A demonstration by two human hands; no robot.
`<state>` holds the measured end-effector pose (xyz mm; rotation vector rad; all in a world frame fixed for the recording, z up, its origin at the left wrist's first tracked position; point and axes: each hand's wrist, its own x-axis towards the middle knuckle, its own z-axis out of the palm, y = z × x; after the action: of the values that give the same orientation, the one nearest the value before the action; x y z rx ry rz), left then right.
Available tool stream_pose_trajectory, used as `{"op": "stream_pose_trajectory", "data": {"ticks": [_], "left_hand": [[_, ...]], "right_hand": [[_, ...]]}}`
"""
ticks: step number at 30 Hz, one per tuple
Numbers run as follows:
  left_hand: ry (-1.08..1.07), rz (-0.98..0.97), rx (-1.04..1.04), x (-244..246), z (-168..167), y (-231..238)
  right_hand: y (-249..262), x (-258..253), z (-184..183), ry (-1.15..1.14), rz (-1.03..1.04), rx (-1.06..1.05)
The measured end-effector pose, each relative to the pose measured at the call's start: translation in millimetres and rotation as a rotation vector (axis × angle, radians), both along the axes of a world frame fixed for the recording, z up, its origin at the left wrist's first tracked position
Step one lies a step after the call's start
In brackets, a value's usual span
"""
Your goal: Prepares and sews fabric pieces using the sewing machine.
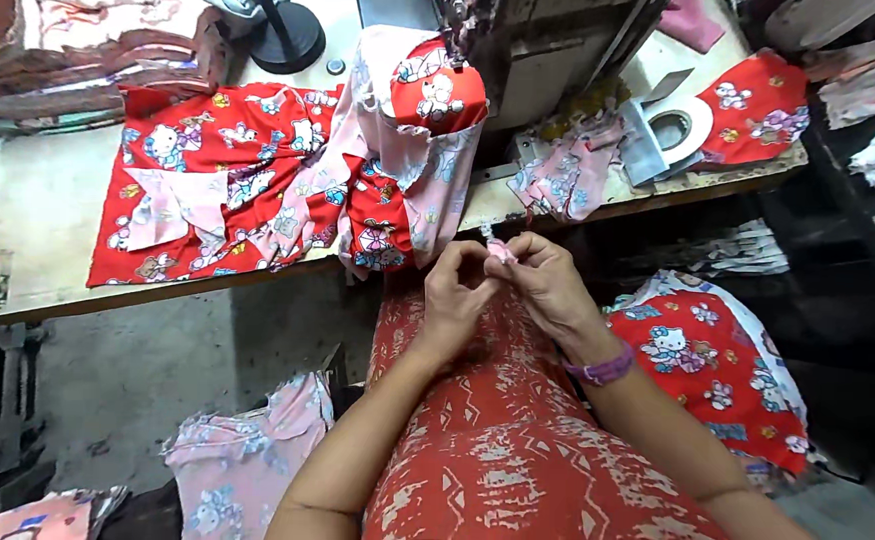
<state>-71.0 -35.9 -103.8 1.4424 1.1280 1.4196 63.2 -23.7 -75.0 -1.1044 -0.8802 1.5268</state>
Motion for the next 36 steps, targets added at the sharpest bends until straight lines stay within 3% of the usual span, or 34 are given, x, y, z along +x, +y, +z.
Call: {"op": "stream_pose_trajectory", "data": {"ticks": [3,10,13,15,18,20,22,24,27,30,34,36], "left_hand": [[-0.064,-0.038,-0.109,-5.7,3.1,0.4],[-0.496,-0.373,-0.762,-22.0,5.8,11.3],[-0.431,-0.530,-0.863,-23.2,5.4,23.6],[-0.248,-0.570,-0.861,-21.1,5.1,32.9],[0.160,-0.568,-0.613,-17.6,3.1,44.2],[0.487,-0.621,-0.189,-20.5,-15.6,43.0],[0.716,-0.685,0.230,-23.6,-47.1,34.5],[0.806,-0.749,0.344,-25.8,-79.3,17.3],[0.715,-0.768,0.049,-28.3,-109.9,-7.9],[0.523,-0.684,-0.328,-27.8,-113.0,-17.9],[0.520,-0.590,-0.635,-19.8,-107.2,-17.3],[0.562,-0.606,-0.691,-16.4,-108.7,-15.3]], "right_hand": [[-2.8,19.0,-0.8,-0.047,0.128,0.033],[5.5,54.4,-7.9,0.042,0.245,-0.168],[12.1,73.4,-13.6,-0.082,0.401,-0.136],[17.1,88.1,-13.0,-0.213,0.505,-0.080],[21.1,104.7,-11.1,-0.657,0.575,0.175],[18.2,109.5,-23.8,-0.945,0.564,0.456],[7.0,109.6,-48.2,-1.101,0.642,0.671],[-10.8,107.0,-77.2,-1.129,0.772,0.655],[-27.0,104.3,-106.1,-0.995,0.849,0.382],[-31.7,103.2,-112.7,-0.905,0.771,0.212],[-32.9,92.0,-113.9,-1.014,0.683,0.108],[-32.1,83.7,-114.6,-1.105,0.670,0.056]]}}
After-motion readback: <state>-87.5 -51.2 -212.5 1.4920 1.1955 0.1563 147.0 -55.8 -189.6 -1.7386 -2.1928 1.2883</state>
